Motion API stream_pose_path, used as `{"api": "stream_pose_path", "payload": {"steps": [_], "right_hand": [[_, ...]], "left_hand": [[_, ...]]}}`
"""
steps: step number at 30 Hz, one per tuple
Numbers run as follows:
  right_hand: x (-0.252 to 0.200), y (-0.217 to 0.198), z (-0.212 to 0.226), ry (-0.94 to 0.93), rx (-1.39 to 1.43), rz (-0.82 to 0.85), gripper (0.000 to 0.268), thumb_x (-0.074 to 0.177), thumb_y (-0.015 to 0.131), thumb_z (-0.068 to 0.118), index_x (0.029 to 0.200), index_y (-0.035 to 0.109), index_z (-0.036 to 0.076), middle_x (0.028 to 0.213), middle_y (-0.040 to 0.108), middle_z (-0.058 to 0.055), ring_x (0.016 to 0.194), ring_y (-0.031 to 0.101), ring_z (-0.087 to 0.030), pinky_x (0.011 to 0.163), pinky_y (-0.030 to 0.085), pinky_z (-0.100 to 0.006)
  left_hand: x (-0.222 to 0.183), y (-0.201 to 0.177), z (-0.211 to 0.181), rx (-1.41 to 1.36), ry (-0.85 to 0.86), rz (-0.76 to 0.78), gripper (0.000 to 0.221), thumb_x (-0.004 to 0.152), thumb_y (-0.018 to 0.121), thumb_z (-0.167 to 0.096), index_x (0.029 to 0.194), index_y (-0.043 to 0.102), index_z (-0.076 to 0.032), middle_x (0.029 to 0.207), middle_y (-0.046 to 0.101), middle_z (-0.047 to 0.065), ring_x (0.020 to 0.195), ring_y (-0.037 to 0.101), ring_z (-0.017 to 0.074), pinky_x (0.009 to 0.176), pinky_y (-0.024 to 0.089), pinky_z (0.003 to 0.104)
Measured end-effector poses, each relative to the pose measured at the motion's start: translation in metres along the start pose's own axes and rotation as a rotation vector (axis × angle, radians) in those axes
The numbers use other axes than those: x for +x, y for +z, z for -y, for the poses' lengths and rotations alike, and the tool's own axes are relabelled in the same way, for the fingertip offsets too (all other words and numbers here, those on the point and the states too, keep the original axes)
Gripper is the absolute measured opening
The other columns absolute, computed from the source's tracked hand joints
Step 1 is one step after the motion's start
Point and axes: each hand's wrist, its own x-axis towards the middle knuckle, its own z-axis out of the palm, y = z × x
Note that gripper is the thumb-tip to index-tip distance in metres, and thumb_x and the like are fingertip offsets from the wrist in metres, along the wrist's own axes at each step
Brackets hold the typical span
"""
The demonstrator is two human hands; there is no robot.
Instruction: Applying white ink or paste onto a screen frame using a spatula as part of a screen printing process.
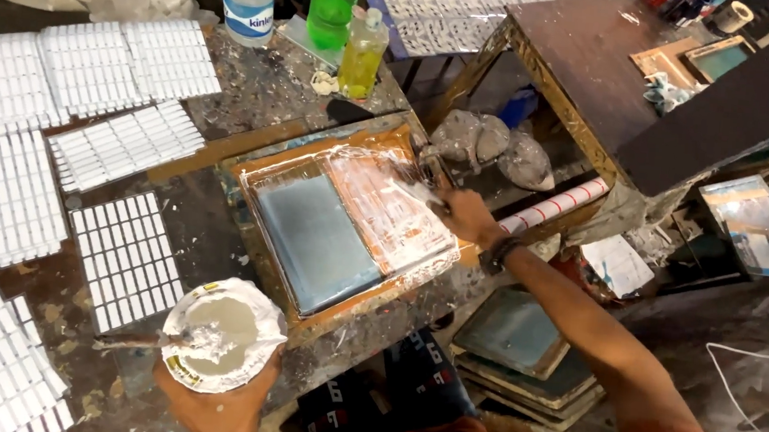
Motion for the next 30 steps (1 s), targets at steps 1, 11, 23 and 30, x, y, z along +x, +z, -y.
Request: {"api": "stream_pose_path", "payload": {"steps": [1,11,23,30], "right_hand": [[0.012,0.009,-0.011,-0.14,-0.062,-0.05,0.024,0.099,0.064,0.03,0.105,0.072,0.008,0.087,0.071,-0.022,0.079,0.07,-0.043,0.071,0.056,-0.053],[-0.003,0.043,0.028,0.174,-0.311,-0.084,0.025,0.093,0.064,0.029,0.109,0.07,0.009,0.088,0.071,-0.023,0.073,0.069,-0.044,0.07,0.057,-0.056],[0.018,0.052,0.015,0.214,-0.201,-0.076,0.031,0.095,0.061,0.031,0.096,0.07,0.002,0.079,0.07,-0.024,0.075,0.071,-0.045,0.07,0.057,-0.056],[0.058,0.073,-0.011,-0.027,-0.613,-0.052,0.036,0.1,0.059,0.037,0.096,0.07,0.002,0.087,0.072,-0.023,0.089,0.071,-0.039,0.09,0.054,-0.055]], "left_hand": [[0.002,0.003,-0.002,0.051,-0.035,-0.021,0.11,0.053,0.098,-0.01,0.143,0.038,0.004,0.128,0.066,0.021,0.113,0.068,0.0246,0.096,0.057,0.037],[0.002,0.015,0.006,0.086,0.094,-0.032,0.108,0.051,0.1,-0.013,0.139,0.041,0.006,0.127,0.063,0.02,0.112,0.066,0.0238,0.096,0.056,0.036],[0.004,0.029,0.001,0.195,0.113,-0.069,0.108,0.048,0.1,-0.022,0.135,0.042,0.004,0.115,0.067,0.018,0.102,0.069,0.024,0.088,0.057,0.037],[0.007,0.039,-0.006,0.176,0.112,-0.057,0.109,0.046,0.1,-0.021,0.136,0.045,0.004,0.117,0.067,0.018,0.103,0.069,0.0231,0.089,0.057,0.036]]}}
